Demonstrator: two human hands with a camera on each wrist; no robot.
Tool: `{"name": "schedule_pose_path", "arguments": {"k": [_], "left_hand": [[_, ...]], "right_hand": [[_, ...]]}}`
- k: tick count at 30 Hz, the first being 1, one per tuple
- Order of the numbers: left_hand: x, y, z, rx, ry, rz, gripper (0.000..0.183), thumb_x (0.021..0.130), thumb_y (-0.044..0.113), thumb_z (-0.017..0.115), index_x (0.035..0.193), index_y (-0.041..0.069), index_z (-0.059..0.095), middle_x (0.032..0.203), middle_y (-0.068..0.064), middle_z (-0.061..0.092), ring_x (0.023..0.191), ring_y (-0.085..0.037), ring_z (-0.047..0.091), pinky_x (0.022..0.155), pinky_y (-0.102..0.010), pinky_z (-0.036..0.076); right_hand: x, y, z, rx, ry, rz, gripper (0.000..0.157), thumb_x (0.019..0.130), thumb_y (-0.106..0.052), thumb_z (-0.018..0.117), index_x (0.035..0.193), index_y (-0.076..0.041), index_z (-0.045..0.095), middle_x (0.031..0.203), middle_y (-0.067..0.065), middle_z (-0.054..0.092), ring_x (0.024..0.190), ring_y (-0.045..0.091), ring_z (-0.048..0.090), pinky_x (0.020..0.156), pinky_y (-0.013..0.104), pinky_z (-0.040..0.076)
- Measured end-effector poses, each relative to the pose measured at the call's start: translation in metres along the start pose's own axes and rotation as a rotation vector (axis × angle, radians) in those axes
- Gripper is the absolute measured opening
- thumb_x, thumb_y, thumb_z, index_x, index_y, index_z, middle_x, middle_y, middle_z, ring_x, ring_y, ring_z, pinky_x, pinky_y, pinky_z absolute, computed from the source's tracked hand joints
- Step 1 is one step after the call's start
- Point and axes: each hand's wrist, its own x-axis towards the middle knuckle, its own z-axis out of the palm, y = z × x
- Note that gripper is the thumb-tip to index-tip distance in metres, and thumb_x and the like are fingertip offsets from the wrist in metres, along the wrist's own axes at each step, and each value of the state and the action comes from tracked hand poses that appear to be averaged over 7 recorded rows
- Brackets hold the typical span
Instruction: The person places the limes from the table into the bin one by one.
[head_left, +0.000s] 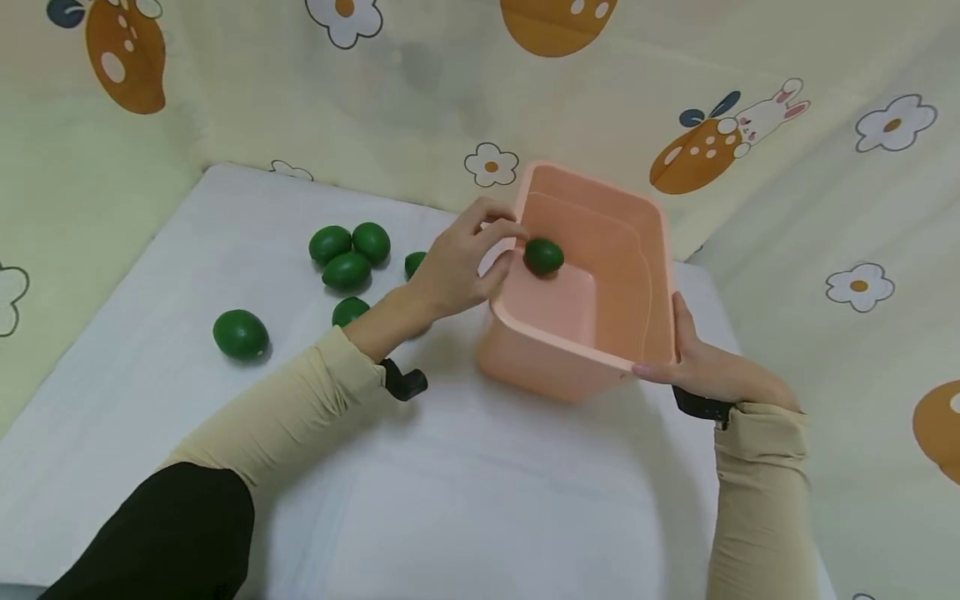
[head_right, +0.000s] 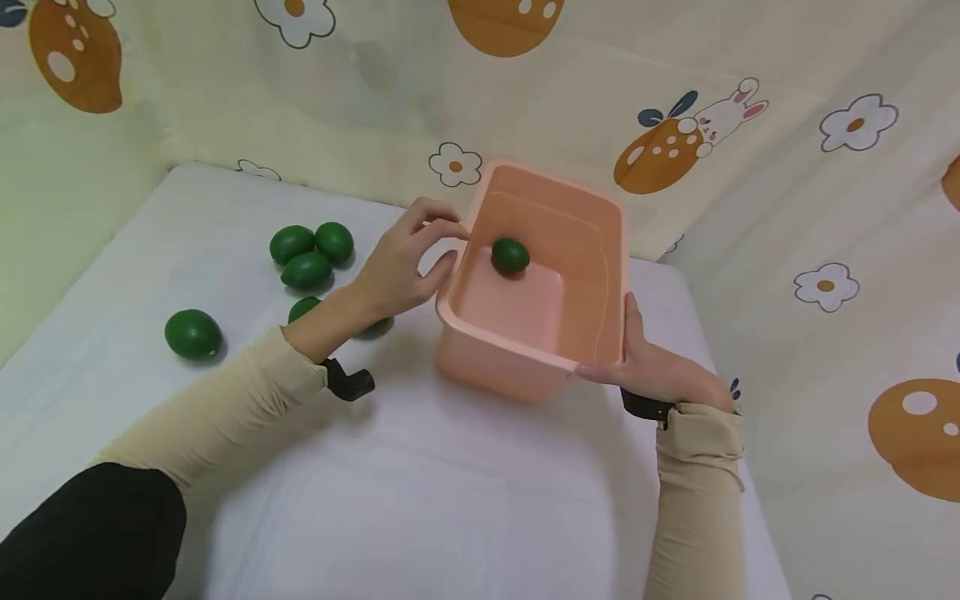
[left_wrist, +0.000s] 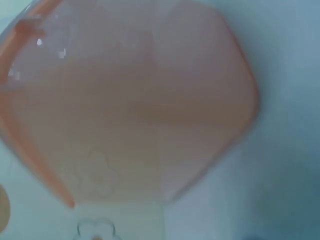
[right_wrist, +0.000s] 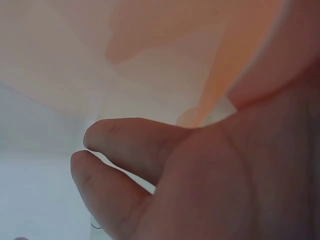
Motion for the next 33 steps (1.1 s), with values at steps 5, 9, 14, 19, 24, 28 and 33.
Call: {"name": "schedule_pose_path", "arguments": {"k": [5, 9, 14, 19, 24, 28, 33], "left_hand": [[-0.017, -0.014, -0.029, 0.098, -0.046, -0.057, 0.020, 0.087, 0.009, 0.057, 0.106, 0.009, 0.064, 0.118, -0.010, 0.051, 0.107, -0.022, 0.051, 0.089, -0.031, 0.046], [-0.034, -0.024, -0.054, 0.170, -0.065, -0.134, 0.021, 0.088, 0.011, 0.059, 0.108, 0.009, 0.064, 0.120, -0.012, 0.052, 0.107, -0.025, 0.052, 0.090, -0.035, 0.046], [-0.059, -0.037, -0.087, 0.230, -0.101, -0.222, 0.022, 0.086, 0.012, 0.061, 0.107, 0.009, 0.064, 0.120, -0.014, 0.053, 0.105, -0.030, 0.052, 0.087, -0.043, 0.044], [-0.090, -0.048, -0.118, 0.327, -0.165, -0.392, 0.026, 0.086, 0.017, 0.062, 0.112, 0.011, 0.062, 0.124, -0.012, 0.051, 0.115, -0.033, 0.048, 0.085, -0.054, 0.040], [-0.119, -0.054, -0.132, 0.336, -0.286, -0.560, 0.031, 0.088, 0.020, 0.061, 0.118, 0.011, 0.060, 0.131, -0.014, 0.047, 0.120, -0.036, 0.041, 0.087, -0.059, 0.037], [-0.139, -0.057, -0.134, 0.318, -0.390, -0.650, 0.039, 0.087, 0.025, 0.063, 0.124, 0.011, 0.057, 0.137, -0.017, 0.041, 0.125, -0.039, 0.036, 0.094, -0.059, 0.037], [-0.151, -0.060, -0.127, 0.270, -0.501, -0.731, 0.047, 0.085, 0.027, 0.063, 0.129, 0.011, 0.055, 0.141, -0.018, 0.036, 0.128, -0.039, 0.032, 0.090, -0.057, 0.044]], "right_hand": [[-0.003, 0.004, -0.013, -0.061, -0.007, -0.016, 0.113, 0.091, -0.042, 0.058, 0.136, -0.024, -0.044, 0.155, 0.022, -0.018, 0.136, 0.046, 0.019, 0.098, 0.062, 0.031], [0.000, 0.009, -0.015, -0.036, 0.034, -0.049, 0.115, 0.090, -0.032, 0.061, 0.138, -0.016, -0.042, 0.151, 0.028, -0.016, 0.133, 0.045, 0.018, 0.099, 0.051, 0.032], [-0.008, 0.023, -0.004, 0.101, 0.148, -0.175, 0.108, 0.082, -0.008, 0.067, 0.141, -0.008, -0.024, 0.136, 0.019, 0.005, 0.114, 0.021, 0.024, 0.083, 0.012, 0.031], [-0.029, 0.033, -0.005, 0.057, 0.162, -0.136, 0.102, 0.087, -0.013, 0.064, 0.143, -0.013, -0.022, 0.136, 0.018, 0.004, 0.113, 0.018, 0.024, 0.075, 0.007, 0.030], [-0.039, 0.040, -0.003, 0.038, 0.204, -0.156, 0.101, 0.085, -0.009, 0.065, 0.143, -0.014, -0.018, 0.133, 0.016, 0.008, 0.105, 0.007, 0.027, 0.075, 0.006, 0.036], [-0.043, 0.043, -0.004, 0.013, 0.202, -0.143, 0.101, 0.085, -0.010, 0.066, 0.143, -0.017, -0.017, 0.133, 0.018, 0.008, 0.106, 0.009, 0.027, 0.075, 0.014, 0.035], [-0.056, 0.045, 0.001, 0.037, 0.204, -0.100, 0.102, 0.087, -0.012, 0.064, 0.144, -0.015, -0.020, 0.135, 0.021, 0.004, 0.112, 0.024, 0.026, 0.074, 0.009, 0.032]]}}
